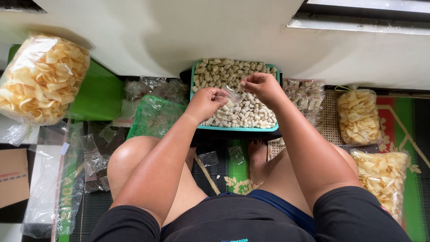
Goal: The person sits on the floor and packs small white food items from a green tray into small clear plastic bags. They place the filled bags on the floor to the right and continue the process.
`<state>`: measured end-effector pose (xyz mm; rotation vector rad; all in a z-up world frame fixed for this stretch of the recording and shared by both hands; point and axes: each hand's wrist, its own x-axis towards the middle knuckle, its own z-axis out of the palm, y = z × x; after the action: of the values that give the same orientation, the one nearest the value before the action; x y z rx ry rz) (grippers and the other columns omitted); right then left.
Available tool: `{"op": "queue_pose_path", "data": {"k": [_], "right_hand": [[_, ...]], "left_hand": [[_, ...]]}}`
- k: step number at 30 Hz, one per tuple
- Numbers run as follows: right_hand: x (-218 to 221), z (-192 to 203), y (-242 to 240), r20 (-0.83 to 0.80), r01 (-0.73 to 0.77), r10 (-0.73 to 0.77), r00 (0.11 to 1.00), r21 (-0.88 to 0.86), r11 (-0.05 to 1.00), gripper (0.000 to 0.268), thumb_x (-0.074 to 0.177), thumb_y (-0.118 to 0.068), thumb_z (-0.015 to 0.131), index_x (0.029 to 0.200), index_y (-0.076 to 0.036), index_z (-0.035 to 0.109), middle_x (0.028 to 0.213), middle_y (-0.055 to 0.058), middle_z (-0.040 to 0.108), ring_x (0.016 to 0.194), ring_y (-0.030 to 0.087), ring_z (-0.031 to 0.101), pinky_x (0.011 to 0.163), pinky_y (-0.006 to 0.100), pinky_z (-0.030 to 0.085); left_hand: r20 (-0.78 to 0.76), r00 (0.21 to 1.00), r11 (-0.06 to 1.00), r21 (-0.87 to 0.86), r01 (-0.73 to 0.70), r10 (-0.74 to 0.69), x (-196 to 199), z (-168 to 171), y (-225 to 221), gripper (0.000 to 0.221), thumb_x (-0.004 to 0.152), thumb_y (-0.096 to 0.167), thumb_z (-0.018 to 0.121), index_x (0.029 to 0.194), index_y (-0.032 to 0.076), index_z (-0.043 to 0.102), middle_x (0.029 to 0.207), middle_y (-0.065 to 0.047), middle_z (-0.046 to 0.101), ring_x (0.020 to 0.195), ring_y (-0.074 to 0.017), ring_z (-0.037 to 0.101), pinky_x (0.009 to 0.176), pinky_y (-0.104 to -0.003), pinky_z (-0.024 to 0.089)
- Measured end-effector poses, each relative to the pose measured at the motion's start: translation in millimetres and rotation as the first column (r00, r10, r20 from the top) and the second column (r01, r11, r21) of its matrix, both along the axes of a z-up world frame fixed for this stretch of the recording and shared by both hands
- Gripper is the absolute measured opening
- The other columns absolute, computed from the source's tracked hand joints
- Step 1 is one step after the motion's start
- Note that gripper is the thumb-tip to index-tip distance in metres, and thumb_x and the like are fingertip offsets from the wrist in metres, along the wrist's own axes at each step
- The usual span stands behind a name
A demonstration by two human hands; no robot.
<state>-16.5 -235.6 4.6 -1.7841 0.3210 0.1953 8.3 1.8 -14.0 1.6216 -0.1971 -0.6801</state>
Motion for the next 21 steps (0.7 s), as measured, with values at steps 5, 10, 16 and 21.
{"op": "queue_pose_path", "data": {"k": [5,10,16,21], "right_hand": [[-12.9,20.5,4.0,0.066,-0.075,0.074,0.995,0.018,0.997,0.015,0.089,-0.014,0.082,0.101,-0.005,0.076,0.079,0.005,0.071,0.077,0.009,0.065,0.072,0.021,0.051],[-18.0,27.7,0.8,0.068,-0.151,0.154,0.986,-0.054,0.987,0.012,0.090,-0.012,0.081,0.100,-0.007,0.078,0.080,0.004,0.073,0.078,0.008,0.065,0.075,0.025,0.051],[-23.2,30.4,-5.6,0.099,-0.145,0.145,0.984,-0.008,0.989,0.014,0.090,-0.011,0.082,0.101,-0.004,0.077,0.083,0.004,0.074,0.080,0.007,0.065,0.078,0.025,0.052],[-25.4,28.4,-9.6,0.094,-0.145,0.147,0.985,-0.027,0.989,0.014,0.090,-0.013,0.082,0.101,-0.005,0.078,0.082,0.003,0.073,0.079,0.008,0.064,0.077,0.025,0.052]], "left_hand": [[0.030,0.999,0.999,0.028,0.039,-0.040,3.8,0.1,-7.8,0.030,0.093,0.014,0.079,0.121,0.006,0.073,0.099,-0.004,0.080,0.086,-0.0055,0.070,0.077,-0.020,0.059],[0.084,0.994,0.993,0.093,0.065,-0.073,7.8,-4.5,-14.2,0.028,0.095,0.021,0.077,0.121,0.011,0.074,0.097,-0.001,0.081,0.085,-0.0055,0.074,0.073,-0.021,0.059],[0.084,0.995,0.998,0.022,0.057,-0.058,3.9,-0.1,-25.0,0.028,0.091,0.020,0.081,0.117,0.009,0.075,0.097,-0.004,0.080,0.083,-0.0049,0.070,0.076,-0.021,0.058],[0.047,0.993,0.994,0.029,0.109,-0.111,-2.4,1.5,-30.9,0.031,0.091,0.020,0.082,0.119,0.009,0.075,0.107,-0.004,0.080,0.091,-0.0049,0.071,0.083,-0.021,0.058]]}}
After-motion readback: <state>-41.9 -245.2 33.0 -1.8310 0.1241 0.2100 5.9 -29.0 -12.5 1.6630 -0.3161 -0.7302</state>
